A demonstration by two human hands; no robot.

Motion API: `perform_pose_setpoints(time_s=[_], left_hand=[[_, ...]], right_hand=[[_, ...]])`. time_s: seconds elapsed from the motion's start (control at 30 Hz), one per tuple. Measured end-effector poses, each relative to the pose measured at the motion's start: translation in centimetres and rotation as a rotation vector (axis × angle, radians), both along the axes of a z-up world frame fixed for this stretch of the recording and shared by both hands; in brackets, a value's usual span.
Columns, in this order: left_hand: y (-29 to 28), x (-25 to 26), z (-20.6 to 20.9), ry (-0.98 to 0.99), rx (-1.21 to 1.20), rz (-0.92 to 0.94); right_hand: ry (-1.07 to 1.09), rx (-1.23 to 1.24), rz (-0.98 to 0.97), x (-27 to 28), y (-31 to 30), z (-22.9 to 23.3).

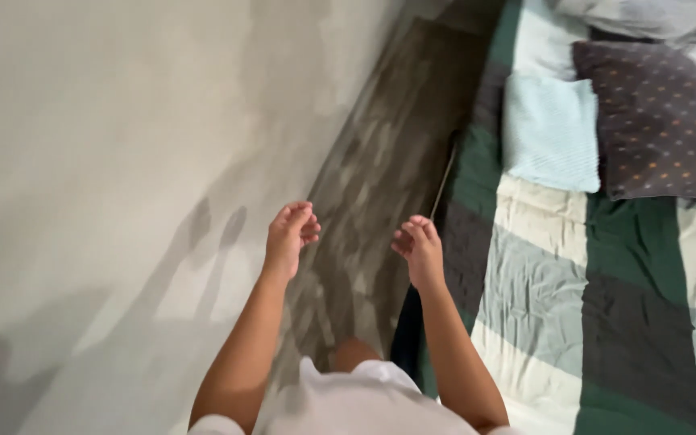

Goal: The person folds a green and white striped towel on a bed, then places it on the bed. The person also picks up and moves a light blue folded towel on the bed.

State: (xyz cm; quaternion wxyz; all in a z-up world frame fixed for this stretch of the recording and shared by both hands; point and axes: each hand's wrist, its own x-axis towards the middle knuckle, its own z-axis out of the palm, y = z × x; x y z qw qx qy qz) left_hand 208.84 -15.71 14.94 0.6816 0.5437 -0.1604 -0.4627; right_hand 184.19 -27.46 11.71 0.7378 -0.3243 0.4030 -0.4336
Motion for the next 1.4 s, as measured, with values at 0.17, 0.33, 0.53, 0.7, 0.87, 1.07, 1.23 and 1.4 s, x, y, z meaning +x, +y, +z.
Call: perform_pose_setpoints(time_s=[0.17,0.33,0.53,0.7,0.87,1.07,1.23,1.4], left_hand=[[-9.4,2.1,1.6,-0.013,0.006,-0.14],[-19.7,3.1,2.9,-0.013,-0.019,-0.266],[-34.0,4.1,2.0,0.016,-0.067,-0.387],[-44.3,4.6,0.9,0.06,-0.07,-0.472],[-53.9,3.4,1.2,0.053,-0.038,-0.577],[-66.8,1.4,0.6,0.035,-0.003,-0.762],[-78.0,-0.2,0.0,-0.033,0.037,-0.975],[-87.3,-4.6,-0.6,-0.21,0.088,-1.301]], right_hand=[[0.002,0.04,-0.107,1.1,-6.4,-0.8],[0.012,-0.031,-0.226,1.4,-15.1,-1.0],[0.0,-0.026,-0.326,0.3,-27.1,-1.5],[-0.003,0.022,-0.411,-0.5,-35.4,-1.3],[0.022,0.063,-0.516,-1.2,-41.6,-2.4],[0.037,0.122,-0.73,-1.9,-48.6,-2.7],[0.029,0.089,-0.951,-2.3,-54.3,-2.4],[0.035,0.203,-1.069,-3.0,-59.1,-2.9]])
